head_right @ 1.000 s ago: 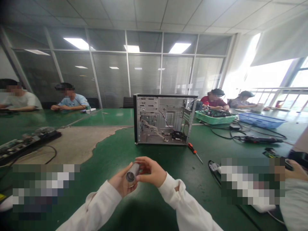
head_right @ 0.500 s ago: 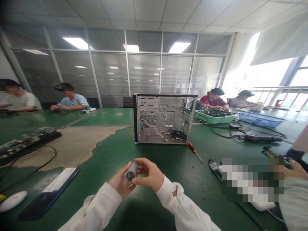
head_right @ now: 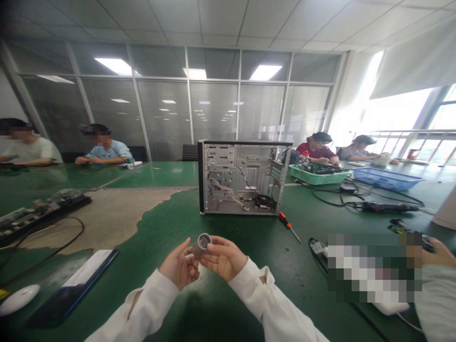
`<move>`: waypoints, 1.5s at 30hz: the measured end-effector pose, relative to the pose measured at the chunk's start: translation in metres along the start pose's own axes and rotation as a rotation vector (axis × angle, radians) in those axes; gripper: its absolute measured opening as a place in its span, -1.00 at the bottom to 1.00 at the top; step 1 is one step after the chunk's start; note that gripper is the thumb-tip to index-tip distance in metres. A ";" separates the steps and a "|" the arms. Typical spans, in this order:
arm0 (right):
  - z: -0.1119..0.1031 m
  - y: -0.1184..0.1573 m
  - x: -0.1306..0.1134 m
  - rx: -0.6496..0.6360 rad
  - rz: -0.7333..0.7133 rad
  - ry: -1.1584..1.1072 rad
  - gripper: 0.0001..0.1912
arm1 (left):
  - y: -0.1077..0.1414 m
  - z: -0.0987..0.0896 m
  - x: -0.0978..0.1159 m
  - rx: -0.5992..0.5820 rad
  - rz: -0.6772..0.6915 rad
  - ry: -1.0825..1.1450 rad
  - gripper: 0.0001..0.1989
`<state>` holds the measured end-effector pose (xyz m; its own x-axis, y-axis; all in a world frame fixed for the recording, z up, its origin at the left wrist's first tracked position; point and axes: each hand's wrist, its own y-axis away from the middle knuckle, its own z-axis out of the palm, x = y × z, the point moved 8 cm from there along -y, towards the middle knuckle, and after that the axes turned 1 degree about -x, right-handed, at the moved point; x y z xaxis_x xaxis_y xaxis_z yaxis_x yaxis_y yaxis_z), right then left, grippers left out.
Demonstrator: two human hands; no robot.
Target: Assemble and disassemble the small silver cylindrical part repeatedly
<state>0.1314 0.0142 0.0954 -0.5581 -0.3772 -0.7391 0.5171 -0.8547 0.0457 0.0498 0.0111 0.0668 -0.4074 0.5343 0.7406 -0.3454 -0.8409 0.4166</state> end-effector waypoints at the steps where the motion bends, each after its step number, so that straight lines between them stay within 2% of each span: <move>1: -0.001 0.001 0.003 0.008 0.050 -0.042 -0.68 | 0.000 0.001 0.002 -0.028 0.003 0.013 -0.67; 5: 0.002 0.004 0.005 -0.013 0.146 -0.138 -0.68 | 0.004 -0.001 0.011 -0.014 0.026 0.045 -0.74; 12: 0.009 0.009 0.003 0.036 0.116 -0.150 -0.65 | 0.009 -0.003 0.017 0.031 0.041 0.067 -0.83; 14: 0.006 0.009 -0.003 0.090 0.010 -0.085 -0.63 | 0.009 -0.002 0.017 0.025 0.036 0.063 -0.83; 16: 0.004 0.010 -0.014 0.140 -0.162 0.030 -0.59 | 0.010 0.000 0.016 0.012 0.022 0.051 -0.82; 22: 0.023 0.024 -0.038 0.148 -0.574 0.636 -0.47 | 0.016 0.011 0.017 -0.046 0.022 -0.034 -0.79; 24: 0.034 0.032 -0.042 0.135 -0.686 0.878 -0.42 | 0.017 0.013 0.020 -0.071 0.068 -0.096 -0.76; 27: 0.049 0.042 -0.044 0.120 -0.816 1.205 -0.35 | 0.018 0.018 0.027 -0.172 0.181 -0.189 -0.61; 32: 0.062 0.047 -0.047 -0.020 -0.872 1.477 -0.27 | 0.016 0.020 0.037 -0.272 0.347 -0.245 -0.47; 35: 0.064 0.046 -0.050 -0.089 -0.870 1.557 -0.30 | 0.018 0.022 0.044 -0.278 0.481 -0.334 -0.49; 39: 0.070 0.049 -0.056 -0.150 -0.875 1.557 -0.30 | 0.023 0.026 0.052 -0.271 0.642 -0.418 -0.54; 45: 0.068 0.050 -0.058 -0.128 -0.842 1.479 -0.43 | 0.019 0.020 0.051 -0.213 0.737 -0.572 -0.46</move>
<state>0.1456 -0.0314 0.1859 0.3107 0.8209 -0.4791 0.5028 -0.5697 -0.6501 0.0396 0.0203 0.1232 -0.1288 -0.2932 0.9473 -0.3367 -0.8856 -0.3199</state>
